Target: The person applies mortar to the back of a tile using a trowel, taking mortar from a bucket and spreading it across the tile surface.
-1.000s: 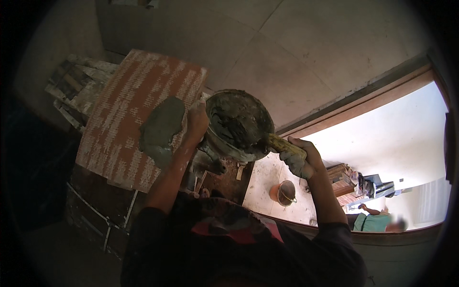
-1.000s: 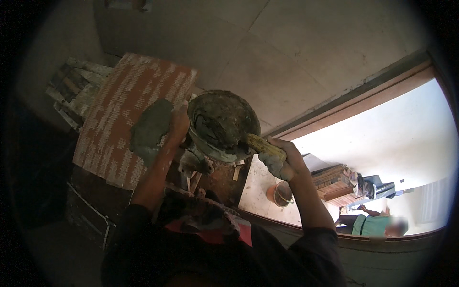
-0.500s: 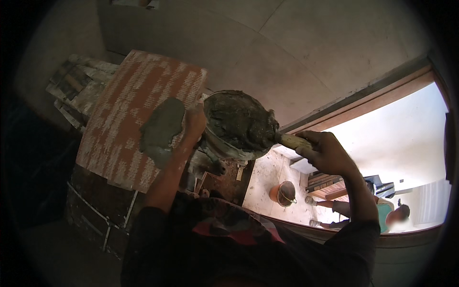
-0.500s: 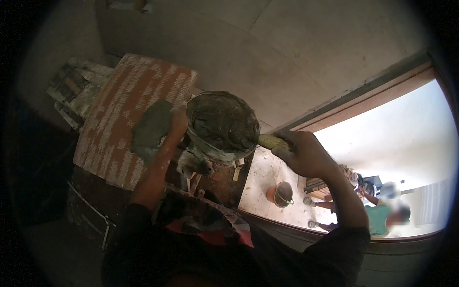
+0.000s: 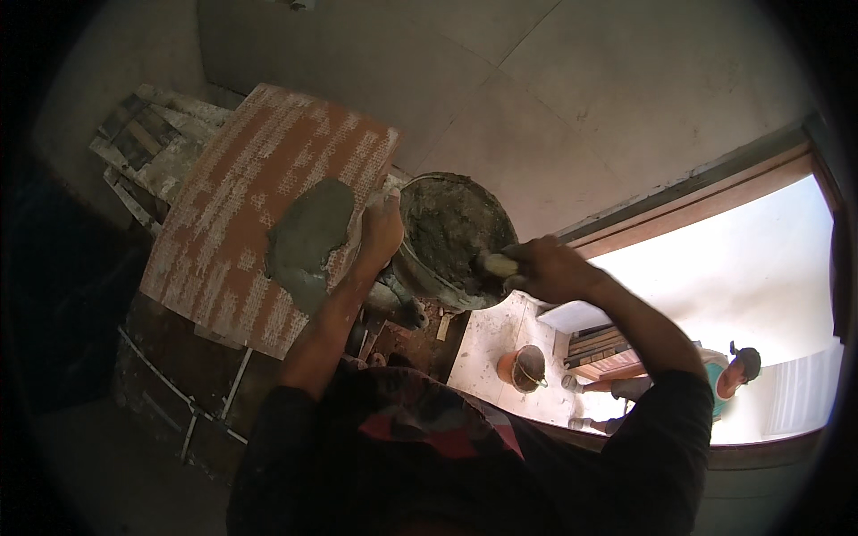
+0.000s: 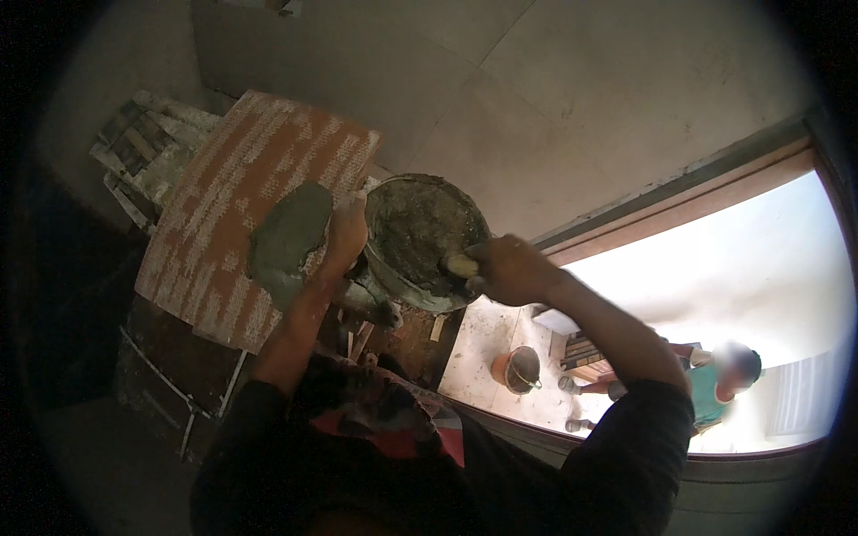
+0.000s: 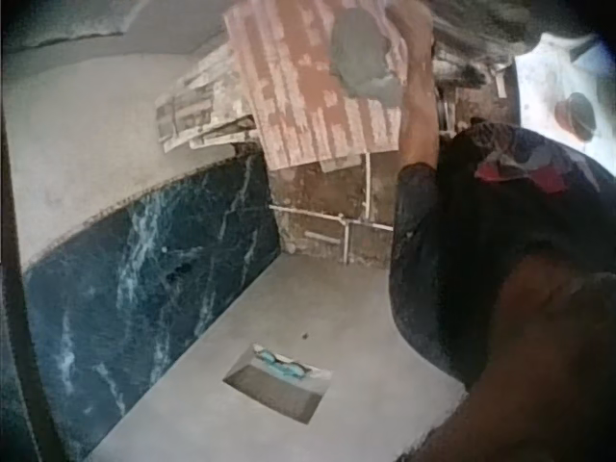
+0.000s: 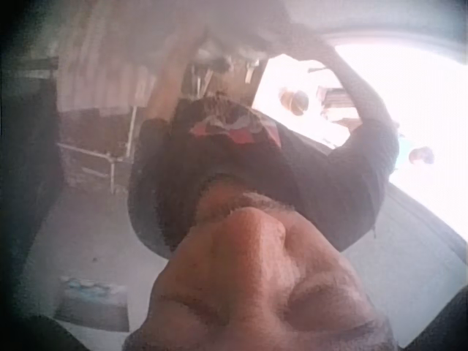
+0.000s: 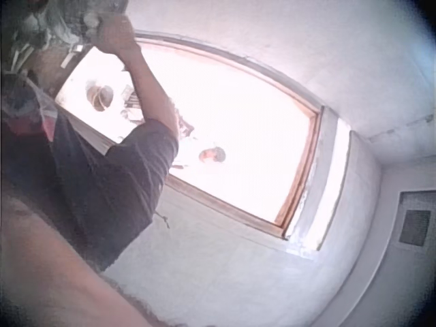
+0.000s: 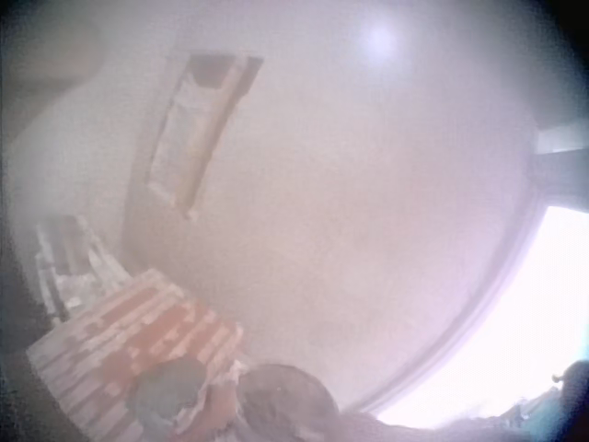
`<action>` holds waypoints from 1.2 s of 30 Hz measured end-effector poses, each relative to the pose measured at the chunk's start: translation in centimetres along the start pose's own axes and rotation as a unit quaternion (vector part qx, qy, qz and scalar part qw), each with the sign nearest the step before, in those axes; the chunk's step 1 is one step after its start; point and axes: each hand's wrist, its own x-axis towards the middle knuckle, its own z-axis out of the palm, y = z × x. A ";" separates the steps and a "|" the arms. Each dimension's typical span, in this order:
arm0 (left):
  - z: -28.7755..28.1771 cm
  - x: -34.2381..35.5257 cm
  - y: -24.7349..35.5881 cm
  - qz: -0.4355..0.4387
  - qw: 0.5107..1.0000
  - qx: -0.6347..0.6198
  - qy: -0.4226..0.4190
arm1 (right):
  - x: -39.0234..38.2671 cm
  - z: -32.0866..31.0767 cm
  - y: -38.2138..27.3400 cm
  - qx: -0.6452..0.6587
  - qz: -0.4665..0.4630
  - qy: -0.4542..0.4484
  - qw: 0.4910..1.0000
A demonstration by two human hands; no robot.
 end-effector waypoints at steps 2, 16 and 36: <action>-0.1 0.1 0.4 -0.041 0.999 0.002 -0.012 | -1.8 -3.3 -0.6 -0.035 0.032 -0.006 0.999; 0.4 0.4 1.4 -0.060 0.996 -0.060 0.022 | 3.0 4.8 3.7 -0.004 -0.016 0.085 0.996; 1.0 -1.4 2.4 0.053 0.992 -0.021 0.115 | 1.5 7.5 -0.7 0.597 0.215 0.033 0.772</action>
